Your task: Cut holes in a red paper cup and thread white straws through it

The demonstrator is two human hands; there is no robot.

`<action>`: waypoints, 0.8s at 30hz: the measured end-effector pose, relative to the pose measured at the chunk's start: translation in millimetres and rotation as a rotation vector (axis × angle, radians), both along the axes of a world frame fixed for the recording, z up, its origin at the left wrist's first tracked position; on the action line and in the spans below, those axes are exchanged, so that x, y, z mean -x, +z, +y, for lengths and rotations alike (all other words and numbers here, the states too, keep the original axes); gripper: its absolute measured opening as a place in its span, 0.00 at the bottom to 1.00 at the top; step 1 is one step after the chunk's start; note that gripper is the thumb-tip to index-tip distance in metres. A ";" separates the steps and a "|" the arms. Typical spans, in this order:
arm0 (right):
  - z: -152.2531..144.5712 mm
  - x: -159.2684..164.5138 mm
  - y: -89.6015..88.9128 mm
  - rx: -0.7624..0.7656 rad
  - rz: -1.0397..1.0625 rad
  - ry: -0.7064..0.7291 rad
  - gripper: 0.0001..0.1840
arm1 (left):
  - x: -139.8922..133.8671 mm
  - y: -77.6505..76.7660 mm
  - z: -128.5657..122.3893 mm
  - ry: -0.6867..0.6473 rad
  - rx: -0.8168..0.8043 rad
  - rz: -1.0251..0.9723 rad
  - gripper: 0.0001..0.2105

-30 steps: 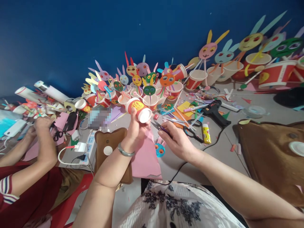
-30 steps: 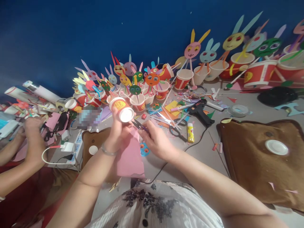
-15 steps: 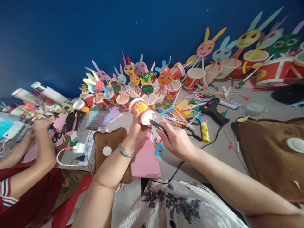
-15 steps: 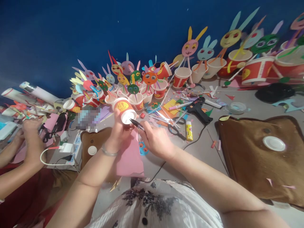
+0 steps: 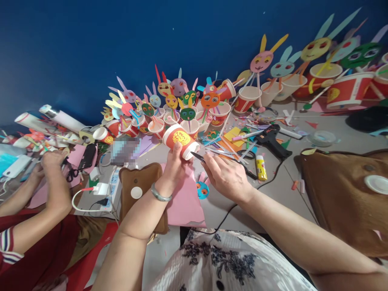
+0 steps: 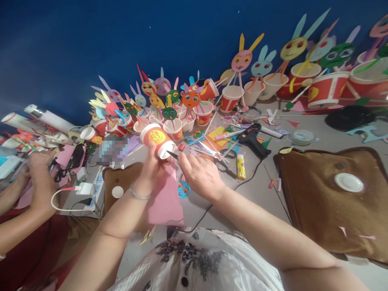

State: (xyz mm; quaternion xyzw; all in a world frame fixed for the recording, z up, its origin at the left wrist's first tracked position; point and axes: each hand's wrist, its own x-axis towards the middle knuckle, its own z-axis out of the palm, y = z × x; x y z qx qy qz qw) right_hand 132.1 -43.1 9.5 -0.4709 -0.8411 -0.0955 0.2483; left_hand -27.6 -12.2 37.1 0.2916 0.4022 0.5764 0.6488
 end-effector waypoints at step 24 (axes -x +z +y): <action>-0.6 5.7 8.2 0.402 0.508 0.044 0.15 | 8.3 -10.9 1.1 0.088 -0.188 0.231 0.26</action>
